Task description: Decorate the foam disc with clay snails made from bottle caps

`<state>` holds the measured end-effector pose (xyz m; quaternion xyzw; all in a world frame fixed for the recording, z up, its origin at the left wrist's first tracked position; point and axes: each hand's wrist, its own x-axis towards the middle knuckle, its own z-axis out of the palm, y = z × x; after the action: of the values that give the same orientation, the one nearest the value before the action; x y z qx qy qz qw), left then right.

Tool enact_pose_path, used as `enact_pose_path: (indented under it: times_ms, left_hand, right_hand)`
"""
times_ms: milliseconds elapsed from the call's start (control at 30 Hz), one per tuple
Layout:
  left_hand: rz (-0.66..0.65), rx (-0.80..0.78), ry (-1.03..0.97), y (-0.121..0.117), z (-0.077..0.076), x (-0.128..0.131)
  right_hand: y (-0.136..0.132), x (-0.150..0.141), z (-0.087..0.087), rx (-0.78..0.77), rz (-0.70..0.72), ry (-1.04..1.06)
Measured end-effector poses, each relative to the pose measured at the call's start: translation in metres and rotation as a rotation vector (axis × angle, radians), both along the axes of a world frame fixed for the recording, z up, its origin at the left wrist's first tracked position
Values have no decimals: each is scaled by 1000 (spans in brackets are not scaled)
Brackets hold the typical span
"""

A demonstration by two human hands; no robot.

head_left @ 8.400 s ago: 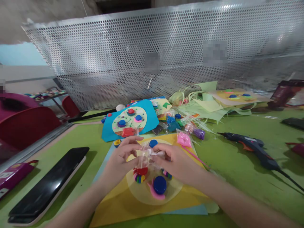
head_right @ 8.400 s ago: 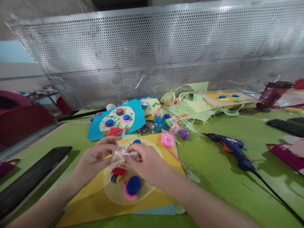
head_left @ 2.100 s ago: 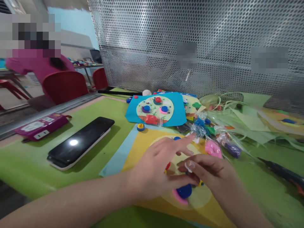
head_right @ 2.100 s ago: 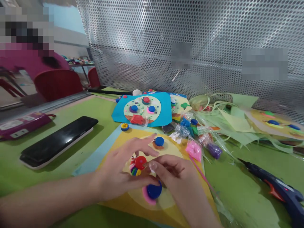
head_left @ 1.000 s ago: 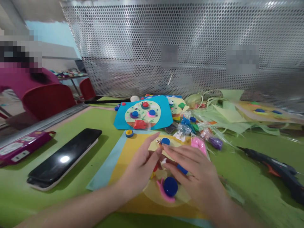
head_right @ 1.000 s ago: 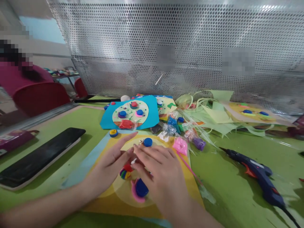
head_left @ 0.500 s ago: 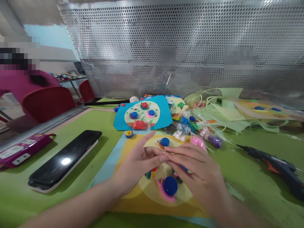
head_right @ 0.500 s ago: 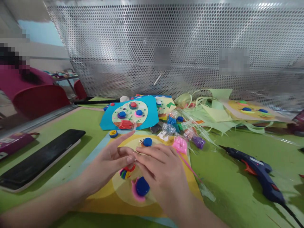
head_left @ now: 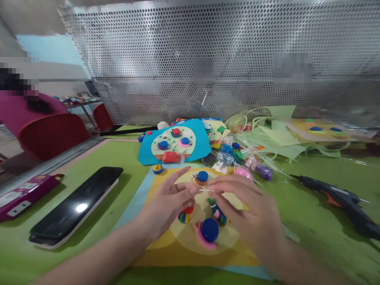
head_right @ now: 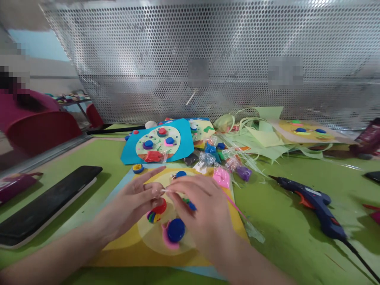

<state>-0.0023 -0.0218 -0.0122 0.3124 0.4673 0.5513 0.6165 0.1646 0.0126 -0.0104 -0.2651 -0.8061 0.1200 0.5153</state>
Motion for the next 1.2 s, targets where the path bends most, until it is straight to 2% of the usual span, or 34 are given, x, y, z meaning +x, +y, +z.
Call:
enact_pose_path:
  times_ms: [133,233,367,633,900,1133,1200]
  left_hand:
    - [50,6,57,3,4,-4]
    - [12,24,92,2,5,-5]
    - [-8,47,105,2,2,-4]
    - [-99,93,56,2,-6,-2]
    - [-104,91,65,1,-5,-2]
    - [-105,84,106,2,-6,-2]
    - [-77,71,90,2,-5,-2]
  right_hand:
    - [0,1,4,-213,-40,29]
    - [1,0,3,-241,9,13]
    - [1,-2,1,-213,48,6]
    - [2,-3,-7,-35,45,-54]
    - [4,-2,-12,93,55,-78]
    - [4,-1,-8,103,36,-70]
    - [4,2,-4,55,-3,-41]
